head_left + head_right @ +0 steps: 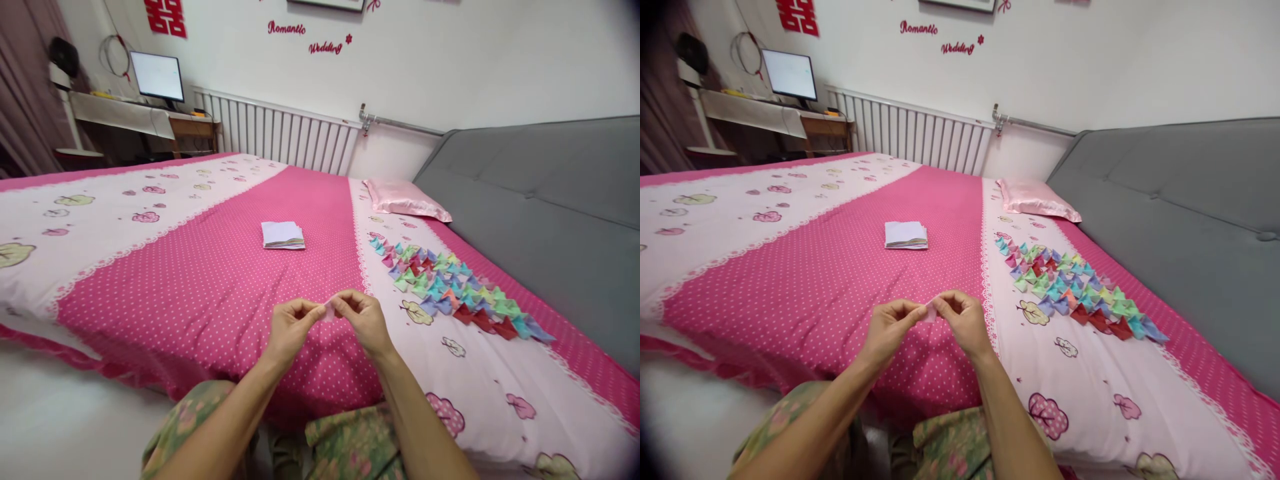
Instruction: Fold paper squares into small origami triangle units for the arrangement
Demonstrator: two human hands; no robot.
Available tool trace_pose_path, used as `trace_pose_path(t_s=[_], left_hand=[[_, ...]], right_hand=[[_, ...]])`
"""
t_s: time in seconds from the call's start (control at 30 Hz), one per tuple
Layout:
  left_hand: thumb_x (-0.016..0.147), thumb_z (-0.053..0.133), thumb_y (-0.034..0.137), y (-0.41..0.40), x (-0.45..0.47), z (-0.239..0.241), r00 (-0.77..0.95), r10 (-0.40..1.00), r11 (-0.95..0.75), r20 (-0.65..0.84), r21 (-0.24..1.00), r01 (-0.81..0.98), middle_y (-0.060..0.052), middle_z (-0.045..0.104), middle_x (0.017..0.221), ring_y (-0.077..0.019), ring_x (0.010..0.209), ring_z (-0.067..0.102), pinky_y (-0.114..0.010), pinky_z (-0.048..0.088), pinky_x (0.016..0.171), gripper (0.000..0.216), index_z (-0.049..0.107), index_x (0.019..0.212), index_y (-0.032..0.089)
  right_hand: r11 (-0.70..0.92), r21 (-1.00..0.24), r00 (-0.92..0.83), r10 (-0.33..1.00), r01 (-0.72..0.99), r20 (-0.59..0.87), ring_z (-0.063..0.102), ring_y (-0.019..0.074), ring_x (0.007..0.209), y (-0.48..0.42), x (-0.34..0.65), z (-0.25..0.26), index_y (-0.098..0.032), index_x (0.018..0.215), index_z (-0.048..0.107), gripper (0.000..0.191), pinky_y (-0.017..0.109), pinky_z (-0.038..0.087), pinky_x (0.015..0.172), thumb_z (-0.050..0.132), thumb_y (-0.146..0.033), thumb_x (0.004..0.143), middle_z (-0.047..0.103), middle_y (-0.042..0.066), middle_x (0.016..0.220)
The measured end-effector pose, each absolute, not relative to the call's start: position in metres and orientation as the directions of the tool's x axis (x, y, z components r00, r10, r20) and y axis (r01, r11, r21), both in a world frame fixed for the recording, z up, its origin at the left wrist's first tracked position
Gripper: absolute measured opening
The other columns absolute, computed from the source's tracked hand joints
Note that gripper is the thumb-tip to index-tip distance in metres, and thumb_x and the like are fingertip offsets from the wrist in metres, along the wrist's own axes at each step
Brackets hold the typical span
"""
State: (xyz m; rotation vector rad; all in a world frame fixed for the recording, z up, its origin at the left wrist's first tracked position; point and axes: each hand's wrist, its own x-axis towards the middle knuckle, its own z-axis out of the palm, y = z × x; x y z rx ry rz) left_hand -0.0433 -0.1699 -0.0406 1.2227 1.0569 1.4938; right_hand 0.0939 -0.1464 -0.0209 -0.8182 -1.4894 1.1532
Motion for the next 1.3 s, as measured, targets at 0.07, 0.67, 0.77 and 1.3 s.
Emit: trace_pose_path(t_s=[0.07, 0.67, 0.77, 1.3], left_hand=[[0.066, 0.064, 0.026, -0.170, -0.043, -0.042, -0.091, 0.973, -0.220, 0.210, 0.967, -0.125, -0.003, 0.065, 0.064, -0.0109, 0.061, 0.058, -0.021, 0.045, 0.060, 0.012, 0.065, 0.065, 0.013], [0.061, 0.067, 0.031, -0.168, -0.044, -0.043, -0.135, 0.982, -0.141, 0.130, 0.987, -0.072, -0.001, 0.061, 0.055, -0.0075, 0.049, 0.051, -0.018, 0.039, 0.048, 0.019, 0.067, 0.066, 0.013], [0.062, 0.065, 0.032, -0.170, -0.044, -0.042, -0.177, 0.970, -0.173, 0.169, 0.985, -0.008, -0.002, 0.063, 0.057, -0.0093, 0.050, 0.053, -0.019, 0.040, 0.047, 0.019, 0.068, 0.067, 0.014], [0.071, 0.058, 0.022, -0.176, -0.042, -0.050, -0.188, 0.713, -0.476, 0.676, 0.663, 0.578, -0.002, 0.068, 0.073, -0.0123, 0.065, 0.062, -0.024, 0.050, 0.063, 0.010, 0.066, 0.077, 0.019]], right_hand=[[0.320, -0.945, -0.231, 0.917, -0.064, 0.326, 0.052, 0.0106, 0.058, -0.147, 0.095, -0.020, -0.017, 0.070, 0.060, 0.011, 0.024, 0.042, 0.059, 0.057, -0.026, 0.075, 0.057, -0.002, 0.061], [0.267, -0.959, -0.124, 0.953, -0.099, 0.278, 0.048, 0.0096, 0.057, -0.141, 0.097, -0.023, -0.018, 0.075, 0.058, 0.013, 0.023, 0.039, 0.055, 0.057, -0.031, 0.074, 0.053, -0.002, 0.064], [0.211, -0.973, -0.126, 0.967, -0.090, 0.222, 0.050, 0.0101, 0.061, -0.142, 0.095, -0.023, -0.019, 0.086, 0.059, 0.020, 0.022, 0.040, 0.055, 0.057, -0.034, 0.074, 0.056, -0.001, 0.072], [-0.029, -0.975, -0.139, 0.990, -0.220, 0.002, 0.063, 0.0132, 0.069, -0.145, 0.090, -0.025, -0.017, 0.090, 0.061, 0.026, 0.021, 0.047, 0.060, 0.062, -0.034, 0.070, 0.065, 0.003, 0.083]])
